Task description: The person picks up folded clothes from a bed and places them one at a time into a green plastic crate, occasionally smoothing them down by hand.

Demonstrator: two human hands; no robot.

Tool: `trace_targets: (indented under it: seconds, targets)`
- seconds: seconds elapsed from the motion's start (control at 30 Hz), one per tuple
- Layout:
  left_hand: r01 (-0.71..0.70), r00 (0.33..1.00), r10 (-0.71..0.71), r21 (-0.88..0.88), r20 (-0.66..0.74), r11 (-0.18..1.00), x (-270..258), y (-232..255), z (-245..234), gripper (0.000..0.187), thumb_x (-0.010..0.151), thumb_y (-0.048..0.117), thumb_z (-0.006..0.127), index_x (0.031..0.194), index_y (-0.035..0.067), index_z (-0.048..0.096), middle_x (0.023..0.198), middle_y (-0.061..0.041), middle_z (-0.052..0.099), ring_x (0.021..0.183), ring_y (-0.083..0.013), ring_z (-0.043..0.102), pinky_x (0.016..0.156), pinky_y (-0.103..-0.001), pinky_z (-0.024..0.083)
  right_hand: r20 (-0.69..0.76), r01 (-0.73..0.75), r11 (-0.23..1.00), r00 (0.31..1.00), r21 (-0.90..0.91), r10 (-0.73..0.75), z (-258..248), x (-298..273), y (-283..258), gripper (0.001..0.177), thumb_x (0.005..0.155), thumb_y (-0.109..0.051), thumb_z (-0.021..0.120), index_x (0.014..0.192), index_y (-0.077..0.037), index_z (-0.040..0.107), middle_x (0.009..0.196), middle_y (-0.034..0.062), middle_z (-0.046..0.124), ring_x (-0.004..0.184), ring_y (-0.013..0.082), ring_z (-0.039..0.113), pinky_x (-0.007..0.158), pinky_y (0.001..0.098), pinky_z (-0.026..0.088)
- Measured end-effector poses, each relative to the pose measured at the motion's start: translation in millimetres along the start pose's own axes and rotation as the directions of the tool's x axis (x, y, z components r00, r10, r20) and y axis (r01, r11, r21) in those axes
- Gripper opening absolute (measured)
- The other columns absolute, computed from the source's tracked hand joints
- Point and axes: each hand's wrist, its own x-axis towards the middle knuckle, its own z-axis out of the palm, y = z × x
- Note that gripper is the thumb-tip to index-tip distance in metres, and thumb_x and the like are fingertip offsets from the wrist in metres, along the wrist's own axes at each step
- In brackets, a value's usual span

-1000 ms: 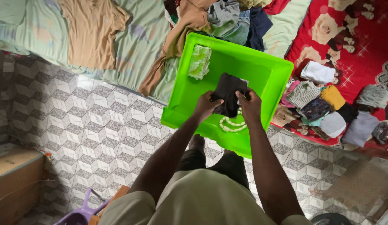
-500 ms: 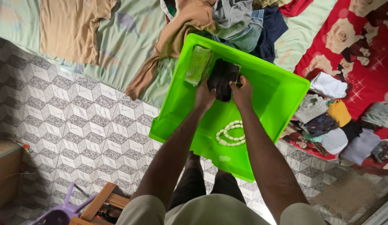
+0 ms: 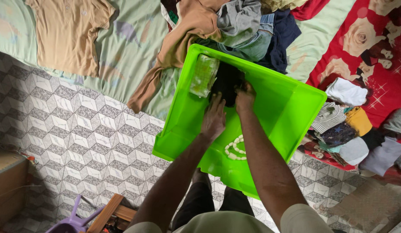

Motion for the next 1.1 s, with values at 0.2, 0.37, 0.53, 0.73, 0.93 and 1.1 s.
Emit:
trace_targets:
  seconds: [0.2,0.37,0.53,0.73,0.93,1.1]
  targets:
    - [-0.017,0.944,-0.055,0.216,0.325,0.976,-10,-11,4,0.062,0.093,0.01,0.057,0.151,-0.004,0.041,0.17,-0.017,0.015,0.158,-0.0342,0.014,0.122,-0.058,0.027,-0.079,-0.001,0.981,0.997,0.193,0.016,5,-5,13,0.047,0.082,0.013,0.069,0.127,0.001,0.065,0.121,0.0098,0.07,0.109,0.0218,0.067,0.098,0.033,0.052]
    - [-0.032,0.886,-0.139,0.358,0.442,0.933,-7,-19,4,0.07,0.091,0.009,0.057,0.156,-0.004,0.032,0.173,-0.013,0.003,0.159,-0.0293,0.006,0.121,-0.057,0.026,-0.099,0.155,0.826,0.964,-0.543,-0.247,7,-23,-35,0.044,0.084,-0.006,0.081,0.125,-0.001,0.065,0.112,0.013,0.072,0.1,0.0279,0.069,0.09,0.0387,0.055]
    - [0.02,0.879,-0.148,0.276,0.453,0.961,-2,-14,-4,0.072,0.091,0.011,0.059,0.155,-0.006,0.031,0.172,-0.014,0.004,0.159,-0.0301,0.005,0.121,-0.061,0.025,0.014,0.287,0.562,0.898,-0.776,-0.44,17,-65,-68,0.032,0.088,-0.008,0.081,0.118,-0.005,0.07,0.115,0.0155,0.07,0.106,0.0353,0.066,0.094,0.0443,0.053]
    - [0.053,0.902,-0.152,0.244,0.405,0.968,-2,-17,-1,0.077,0.089,0.006,0.06,0.159,-0.002,0.029,0.173,-0.012,0.01,0.159,-0.0299,0.009,0.119,-0.064,0.026,0.337,0.546,0.303,0.777,-0.781,-0.532,34,-95,-92,0.043,0.091,-0.01,0.078,0.132,-0.007,0.066,0.144,0.0172,0.057,0.132,0.0414,0.052,0.11,0.0528,0.045]
    - [0.053,0.897,-0.161,0.262,0.412,0.964,4,-22,-4,0.078,0.089,0.011,0.063,0.158,0.0,0.03,0.171,-0.009,0.011,0.158,-0.0277,0.009,0.117,-0.065,0.027,0.536,0.604,0.152,0.777,-0.782,-0.33,36,-82,-86,0.071,0.082,-0.02,0.08,0.147,-0.007,0.055,0.165,0.0232,0.03,0.149,0.051,0.03,0.112,0.0607,0.037]
    - [0.033,0.863,-0.177,0.297,0.473,0.954,8,-20,-9,0.066,0.091,0.015,0.063,0.149,-0.004,0.039,0.173,-0.01,0.009,0.16,-0.028,0.008,0.119,-0.063,0.028,0.55,0.595,0.134,0.793,-0.793,-0.264,29,-80,-85,0.074,0.084,-0.018,0.079,0.151,-0.007,0.05,0.166,0.0218,0.03,0.151,0.0492,0.03,0.112,0.0609,0.038]
